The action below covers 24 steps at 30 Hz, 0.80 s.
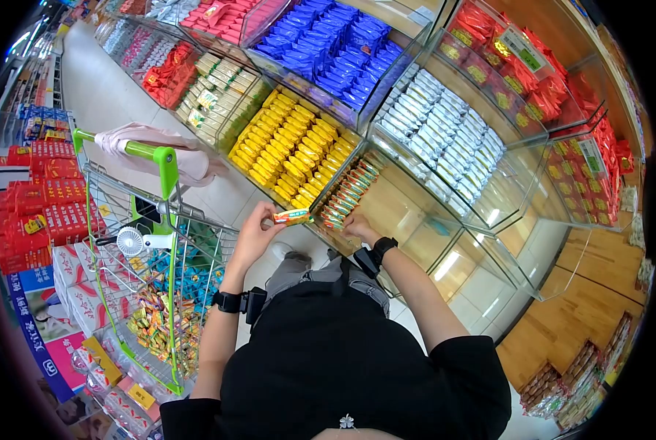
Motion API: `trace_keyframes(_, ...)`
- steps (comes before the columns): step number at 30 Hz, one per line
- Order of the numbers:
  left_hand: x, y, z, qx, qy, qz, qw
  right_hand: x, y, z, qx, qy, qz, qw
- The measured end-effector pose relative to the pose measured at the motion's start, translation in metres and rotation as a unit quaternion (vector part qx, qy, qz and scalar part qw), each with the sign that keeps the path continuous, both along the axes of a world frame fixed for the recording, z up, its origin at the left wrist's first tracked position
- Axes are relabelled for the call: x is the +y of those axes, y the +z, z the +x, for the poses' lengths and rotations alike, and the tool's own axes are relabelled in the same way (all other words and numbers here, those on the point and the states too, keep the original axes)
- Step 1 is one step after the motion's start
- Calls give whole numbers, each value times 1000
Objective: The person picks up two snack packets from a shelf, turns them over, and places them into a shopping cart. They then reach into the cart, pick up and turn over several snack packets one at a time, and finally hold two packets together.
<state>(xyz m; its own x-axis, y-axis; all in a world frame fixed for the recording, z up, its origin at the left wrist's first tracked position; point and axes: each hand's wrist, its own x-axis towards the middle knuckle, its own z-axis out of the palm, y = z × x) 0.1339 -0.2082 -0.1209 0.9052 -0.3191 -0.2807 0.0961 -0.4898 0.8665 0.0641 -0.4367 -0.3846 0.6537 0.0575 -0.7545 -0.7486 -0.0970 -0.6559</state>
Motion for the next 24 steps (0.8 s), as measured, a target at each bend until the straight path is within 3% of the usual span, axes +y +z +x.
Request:
trace_keyframes(3, 2, -2, 0, -6, 0, 0, 1000, -1, 5, -2, -3, -15, 40, 999)
trace_keyframes(5, 3, -2, -1, -5, 4, 2, 1000, -4, 22, 2, 80, -27, 124, 989)
trace_keyframes(6, 3, -2, -2, -5, 5, 4, 1000, -5, 3, -3, 81, -26, 124, 989)
trace_keyframes(8, 3, 0, -3, -5, 8, 8, 1000, -9, -57, -19, 98, -51, 226, 968)
trace_keyframes(11, 2, 4, -4, -11, 8, 18, 1000, -12, -46, -19, 129, -82, 239, 959)
trace_keyframes(20, 4, 1, -5, -16, 10, 18, 1000, 5, -11, -5, 146, -181, 139, 963)
trace_keyframes(24, 5, 1, -5, -16, 8, 23, 1000, 7, -1, 4, 160, -162, 94, 969)
